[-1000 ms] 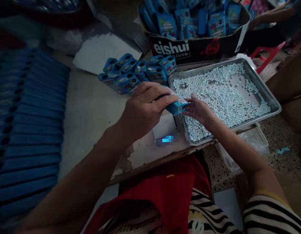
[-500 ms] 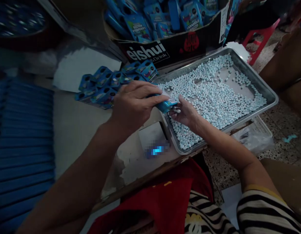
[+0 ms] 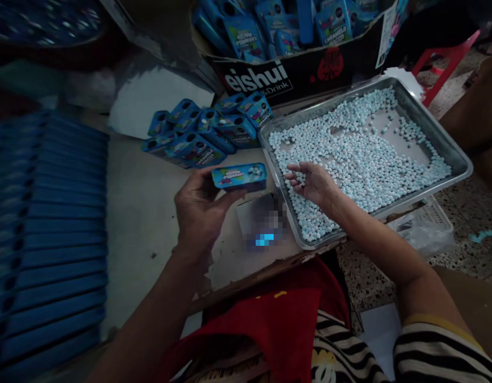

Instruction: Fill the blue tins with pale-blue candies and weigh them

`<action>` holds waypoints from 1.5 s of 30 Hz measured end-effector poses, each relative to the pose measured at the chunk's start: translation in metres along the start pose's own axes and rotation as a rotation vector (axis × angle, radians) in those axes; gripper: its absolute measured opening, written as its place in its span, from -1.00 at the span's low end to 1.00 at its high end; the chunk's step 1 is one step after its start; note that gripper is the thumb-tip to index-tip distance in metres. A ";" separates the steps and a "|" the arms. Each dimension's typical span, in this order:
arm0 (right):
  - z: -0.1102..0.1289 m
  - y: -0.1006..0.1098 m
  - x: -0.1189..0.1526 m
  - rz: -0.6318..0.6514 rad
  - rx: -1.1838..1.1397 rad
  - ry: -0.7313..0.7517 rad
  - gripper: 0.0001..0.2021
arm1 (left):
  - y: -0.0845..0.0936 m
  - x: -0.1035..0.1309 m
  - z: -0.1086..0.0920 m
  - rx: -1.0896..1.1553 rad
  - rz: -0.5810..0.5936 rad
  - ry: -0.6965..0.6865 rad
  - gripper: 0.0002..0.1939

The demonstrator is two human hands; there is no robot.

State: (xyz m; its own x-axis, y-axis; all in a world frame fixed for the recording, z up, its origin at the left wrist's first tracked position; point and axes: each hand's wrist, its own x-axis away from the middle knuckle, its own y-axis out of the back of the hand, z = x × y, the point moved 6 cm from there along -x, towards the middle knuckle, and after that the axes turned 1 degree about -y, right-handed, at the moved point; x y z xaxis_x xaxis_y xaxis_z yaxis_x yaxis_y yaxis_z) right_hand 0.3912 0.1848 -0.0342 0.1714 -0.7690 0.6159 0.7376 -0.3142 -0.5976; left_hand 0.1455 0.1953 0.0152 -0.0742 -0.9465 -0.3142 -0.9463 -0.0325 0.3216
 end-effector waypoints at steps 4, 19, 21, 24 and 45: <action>-0.001 -0.001 0.003 -0.040 -0.008 0.000 -0.86 | 0.022 0.053 0.021 0.122 0.002 0.300 -0.46; 0.015 -0.002 0.002 -0.086 0.247 0.100 -0.69 | 0.037 0.088 0.048 0.196 -0.081 0.246 -0.23; 0.016 0.001 0.000 -0.107 0.234 0.104 -0.74 | 0.061 0.096 0.049 0.131 -0.130 0.271 -0.30; 0.018 0.002 -0.002 -0.115 0.209 0.101 -0.85 | 0.099 0.109 0.051 0.046 -0.241 0.287 -0.45; 0.023 -0.008 0.000 -0.061 0.480 0.193 -0.86 | 0.110 0.109 0.003 -0.207 -0.240 0.040 -0.53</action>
State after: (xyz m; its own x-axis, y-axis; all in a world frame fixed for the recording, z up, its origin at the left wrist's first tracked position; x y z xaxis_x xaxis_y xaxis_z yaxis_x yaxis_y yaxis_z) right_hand 0.4002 0.1997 -0.0178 0.0284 -0.8602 0.5091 0.9668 -0.1058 -0.2327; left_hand 0.0325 0.0898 0.0142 0.1600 -0.9157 -0.3686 -0.8507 -0.3173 0.4190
